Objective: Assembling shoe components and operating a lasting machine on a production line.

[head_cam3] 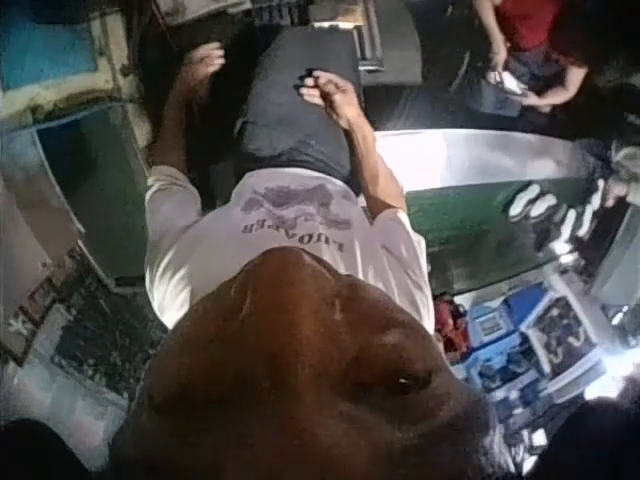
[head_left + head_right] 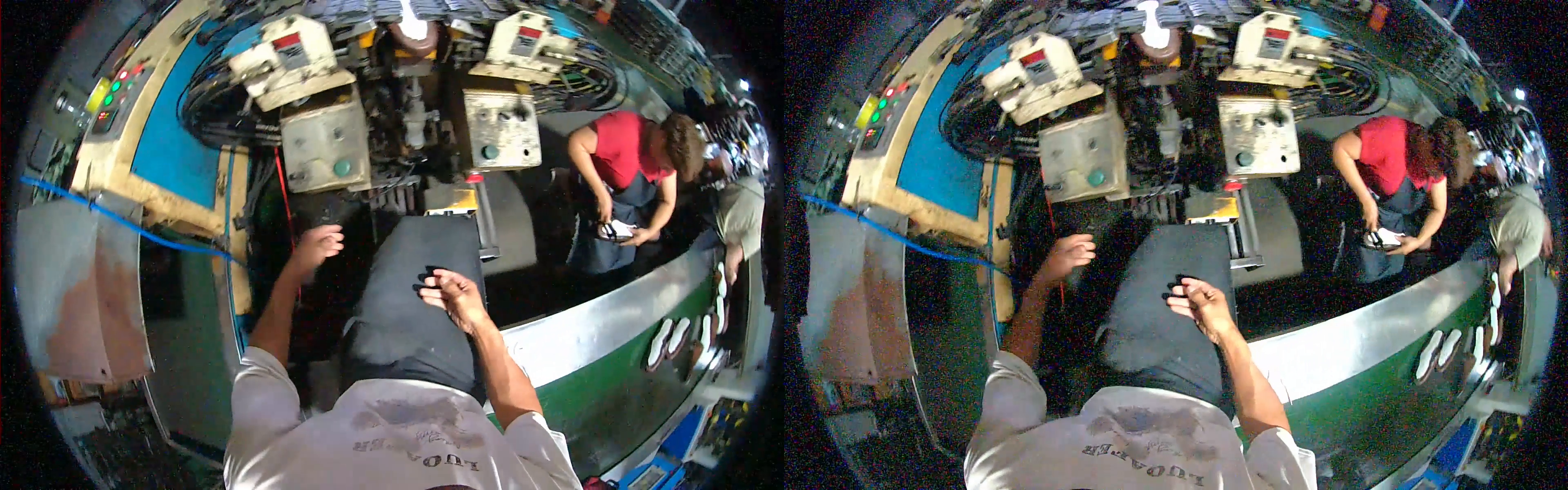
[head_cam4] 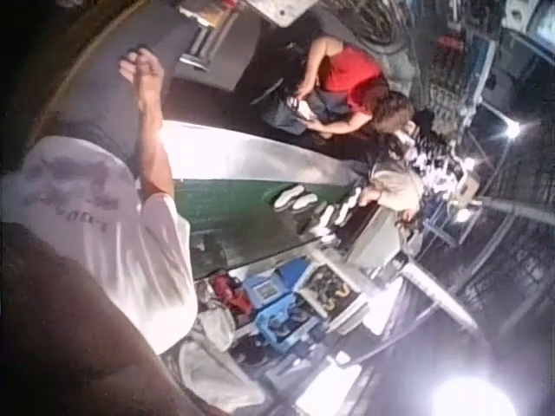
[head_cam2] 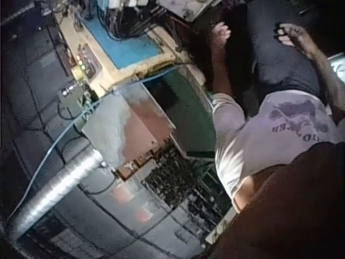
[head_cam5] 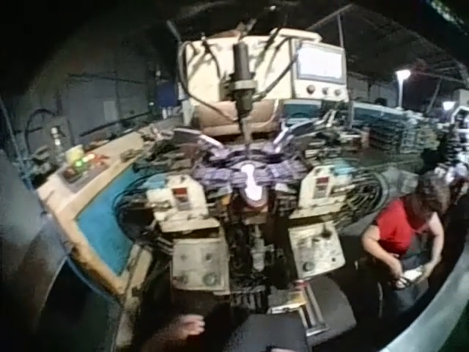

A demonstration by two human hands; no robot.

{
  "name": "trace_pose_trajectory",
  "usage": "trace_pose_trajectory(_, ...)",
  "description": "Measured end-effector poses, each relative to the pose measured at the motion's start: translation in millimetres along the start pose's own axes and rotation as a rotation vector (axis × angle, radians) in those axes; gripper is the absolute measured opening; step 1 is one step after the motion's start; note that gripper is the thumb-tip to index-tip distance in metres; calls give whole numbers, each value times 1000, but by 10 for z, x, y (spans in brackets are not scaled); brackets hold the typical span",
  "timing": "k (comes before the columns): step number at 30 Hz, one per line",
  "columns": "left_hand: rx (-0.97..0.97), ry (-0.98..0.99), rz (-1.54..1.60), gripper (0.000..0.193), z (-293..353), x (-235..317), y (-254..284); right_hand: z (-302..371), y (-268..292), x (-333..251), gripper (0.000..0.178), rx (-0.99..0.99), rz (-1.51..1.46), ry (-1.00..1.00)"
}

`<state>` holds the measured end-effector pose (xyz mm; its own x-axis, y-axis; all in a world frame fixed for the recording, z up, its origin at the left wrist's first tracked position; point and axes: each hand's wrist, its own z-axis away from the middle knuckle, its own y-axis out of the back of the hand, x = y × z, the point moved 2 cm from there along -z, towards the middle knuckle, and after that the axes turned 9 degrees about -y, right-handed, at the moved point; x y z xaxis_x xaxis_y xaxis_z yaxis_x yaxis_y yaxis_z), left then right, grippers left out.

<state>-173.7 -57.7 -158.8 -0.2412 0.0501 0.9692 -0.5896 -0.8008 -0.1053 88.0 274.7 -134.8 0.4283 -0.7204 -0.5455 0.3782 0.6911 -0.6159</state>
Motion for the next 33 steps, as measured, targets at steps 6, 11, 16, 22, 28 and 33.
trace_pose_trajectory(6, -80, -335, -775, 40, -669, 72, -1831, 68, 83, -38, 35, 10, -60, 14)
trace_pose_trajectory(11, 71, -497, -1248, 38, -583, -157, -2450, 76, 110, -75, 32, 8, -119, 8)
trace_pose_trajectory(16, 124, -539, -1030, 37, -599, -277, -2191, 24, 242, -53, 35, -79, -156, -15)
trace_pose_trajectory(22, 99, -143, 6, 20, -1329, -50, -1302, -24, 290, -63, 38, -90, -178, -40)
trace_pose_trajectory(28, 384, -485, -259, 35, -1927, 1837, -780, -7, 266, -119, 39, -97, -175, -28)
trace_pose_trajectory(33, 340, -580, -284, 37, -2196, 2793, -753, 6, 230, -162, 34, -102, -173, -34)
